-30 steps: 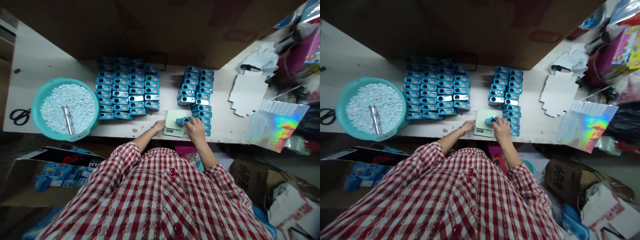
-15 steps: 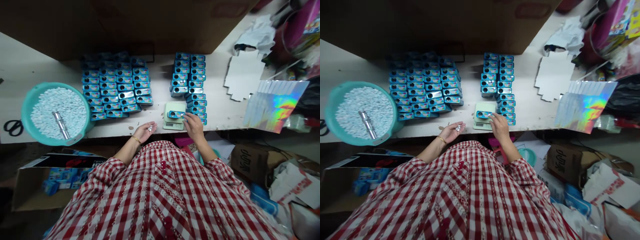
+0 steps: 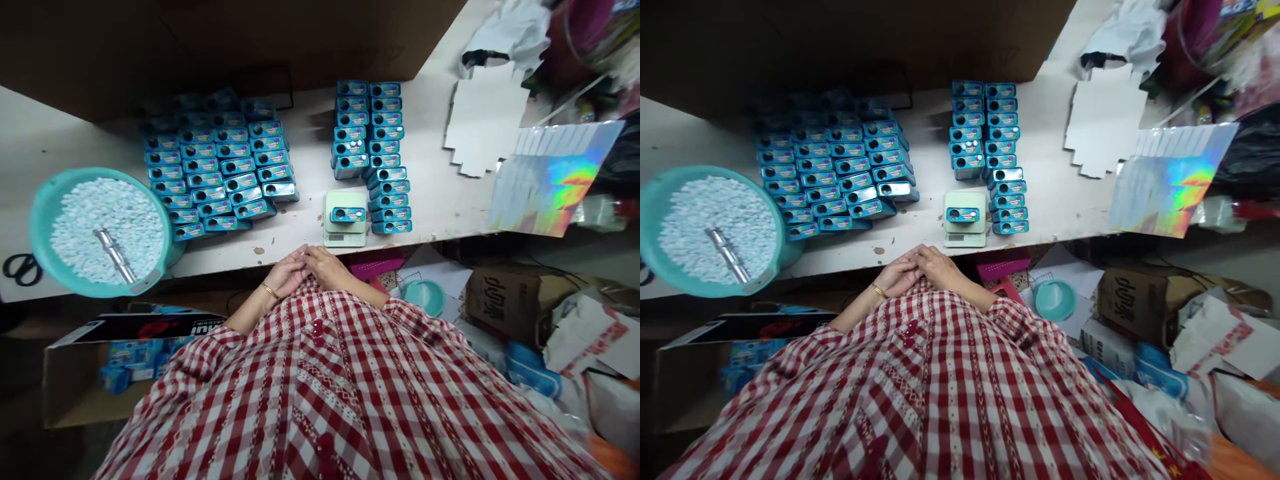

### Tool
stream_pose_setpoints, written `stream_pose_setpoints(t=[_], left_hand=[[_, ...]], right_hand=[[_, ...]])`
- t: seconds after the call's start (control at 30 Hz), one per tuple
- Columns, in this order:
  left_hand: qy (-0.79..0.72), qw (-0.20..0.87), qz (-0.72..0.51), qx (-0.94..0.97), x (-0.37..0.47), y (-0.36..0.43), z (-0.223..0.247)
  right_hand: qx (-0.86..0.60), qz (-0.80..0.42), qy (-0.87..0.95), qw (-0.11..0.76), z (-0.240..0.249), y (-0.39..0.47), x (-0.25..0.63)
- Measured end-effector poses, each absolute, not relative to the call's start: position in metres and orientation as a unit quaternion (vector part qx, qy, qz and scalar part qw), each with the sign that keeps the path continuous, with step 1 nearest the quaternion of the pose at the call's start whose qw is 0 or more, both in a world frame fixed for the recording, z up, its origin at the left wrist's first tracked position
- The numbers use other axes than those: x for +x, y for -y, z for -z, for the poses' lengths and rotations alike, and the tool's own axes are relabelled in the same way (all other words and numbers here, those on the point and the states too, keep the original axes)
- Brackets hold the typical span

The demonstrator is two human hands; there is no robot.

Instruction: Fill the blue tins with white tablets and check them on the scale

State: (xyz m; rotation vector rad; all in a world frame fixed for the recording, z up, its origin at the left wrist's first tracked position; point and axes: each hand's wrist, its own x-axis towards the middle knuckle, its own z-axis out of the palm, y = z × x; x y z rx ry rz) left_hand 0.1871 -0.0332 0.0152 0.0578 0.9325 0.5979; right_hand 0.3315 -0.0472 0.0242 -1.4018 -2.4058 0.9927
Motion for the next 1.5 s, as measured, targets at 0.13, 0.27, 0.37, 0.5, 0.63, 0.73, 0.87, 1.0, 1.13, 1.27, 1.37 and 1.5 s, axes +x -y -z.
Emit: stream_pose_setpoints(t=[0.13,0.27,0.37,0.5,0.63,0.73,0.87,1.0,1.13,1.27,1.37,1.5], left_hand=[[-0.434,0.859,-0.269,0.033,0.179,0.039,-0.014],[-0.429,0.867,-0.248,0.055,0.181,0.036,-0.016],[-0.434,0.859,-0.260,0.069,0.193,0.022,-0.025],[-0.450,0.837,-0.295,0.098,0.225,-0.007,-0.045],[-0.496,0.801,-0.309,0.130,0.253,-0.031,-0.055],[-0.544,0.766,-0.301,0.162,0.260,-0.039,-0.051],[-0.597,0.713,-0.298,0.216,0.256,-0.042,-0.046],[-0.597,0.714,-0.290,0.221,0.245,-0.042,-0.051],[-0.594,0.711,-0.283,0.250,0.233,-0.041,-0.051],[-0.595,0.673,-0.256,0.357,0.231,-0.041,-0.044],[-0.577,0.624,-0.225,0.478,0.242,-0.044,-0.042],[-0.536,0.530,-0.199,0.626,0.263,-0.053,-0.043]], right_hand=[[-0.470,-0.356,0.803,0.091,-0.018,0.045,0.334],[-0.484,-0.362,0.791,0.096,-0.019,0.041,0.336],[-0.495,-0.350,0.788,0.109,-0.027,0.032,0.341],[-0.532,-0.313,0.770,0.165,-0.032,0.014,0.362],[-0.583,-0.259,0.715,0.285,-0.027,-0.006,0.388],[-0.609,-0.234,0.710,0.265,-0.021,-0.016,0.401],[-0.615,-0.200,0.731,0.219,-0.019,-0.015,0.414],[-0.644,-0.118,0.729,0.201,-0.018,-0.004,0.432],[-0.639,-0.095,0.752,0.133,-0.012,-0.001,0.440],[-0.618,-0.122,0.764,0.141,-0.009,-0.011,0.428],[-0.606,-0.142,0.755,0.208,-0.012,-0.016,0.420],[-0.632,-0.155,0.704,0.286,-0.018,-0.007,0.425]])
